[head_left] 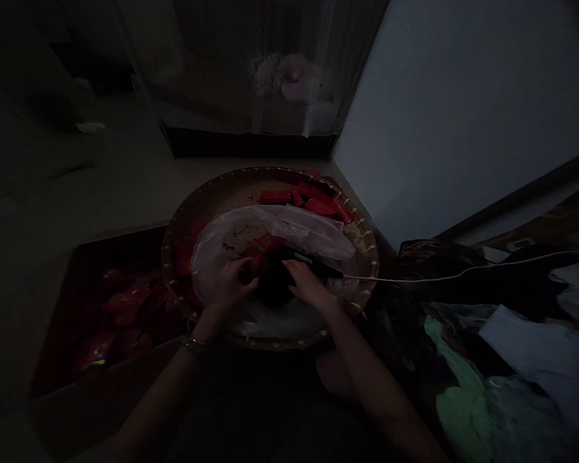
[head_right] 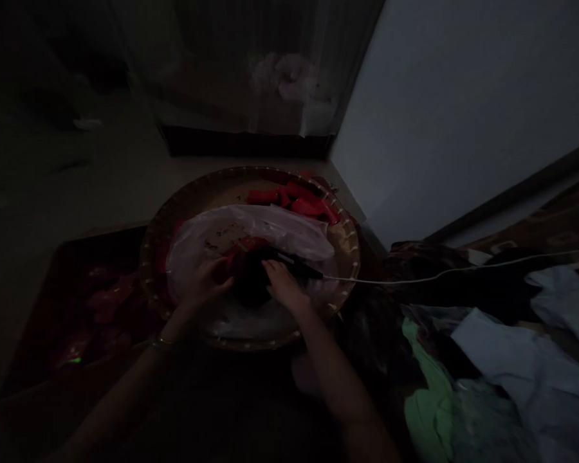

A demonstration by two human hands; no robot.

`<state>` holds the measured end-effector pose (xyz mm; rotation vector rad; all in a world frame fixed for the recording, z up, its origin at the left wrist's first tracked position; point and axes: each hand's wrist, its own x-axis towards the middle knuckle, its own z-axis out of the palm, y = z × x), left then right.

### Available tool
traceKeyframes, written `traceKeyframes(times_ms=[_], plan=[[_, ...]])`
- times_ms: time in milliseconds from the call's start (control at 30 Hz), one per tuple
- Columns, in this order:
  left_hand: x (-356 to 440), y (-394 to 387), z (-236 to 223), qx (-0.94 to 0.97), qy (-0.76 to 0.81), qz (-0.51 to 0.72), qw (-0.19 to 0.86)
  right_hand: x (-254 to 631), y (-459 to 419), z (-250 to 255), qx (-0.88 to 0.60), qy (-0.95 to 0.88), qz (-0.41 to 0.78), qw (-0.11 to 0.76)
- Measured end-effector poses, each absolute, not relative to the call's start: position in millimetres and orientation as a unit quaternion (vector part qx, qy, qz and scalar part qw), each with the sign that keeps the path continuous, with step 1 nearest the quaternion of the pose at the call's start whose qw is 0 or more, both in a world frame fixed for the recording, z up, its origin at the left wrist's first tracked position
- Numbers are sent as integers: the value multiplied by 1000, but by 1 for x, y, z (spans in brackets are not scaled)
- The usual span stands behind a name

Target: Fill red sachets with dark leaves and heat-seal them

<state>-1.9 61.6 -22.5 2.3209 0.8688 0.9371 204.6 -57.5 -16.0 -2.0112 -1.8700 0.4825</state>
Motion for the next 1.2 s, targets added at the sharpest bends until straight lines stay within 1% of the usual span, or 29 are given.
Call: traceKeyframes(times_ms=[133, 233, 367, 467, 600, 800, 900, 1100, 1200], plan=[[-2, 61, -22, 850, 317, 340, 249, 187, -46, -11, -705, -677, 191, 94], [-2, 61, -22, 851, 318, 333, 251, 183, -37, -7, -709, -675, 194, 65], [-2, 62, -23, 849, 321, 335, 252, 184, -34, -3, -708, -670, 213, 65], [-2, 62, -23, 848, 320, 341, 249, 184, -37, -3, -704, -681, 193, 63], [-2, 61, -21, 848, 320, 340, 251, 180, -41, -4, -702, -685, 189, 39], [-3, 61, -20, 850, 319, 331, 257, 178, -37, 3, -719, -654, 222, 73], [-3, 61, -23, 848, 321, 337, 254, 178, -37, 1, -710, -665, 213, 92], [-3, 62, -29, 847, 327, 335, 254, 169, -36, -8, -681, -705, 192, 57], [-3, 62, -28, 846, 325, 333, 259, 170, -34, -5, -679, -703, 200, 68]])
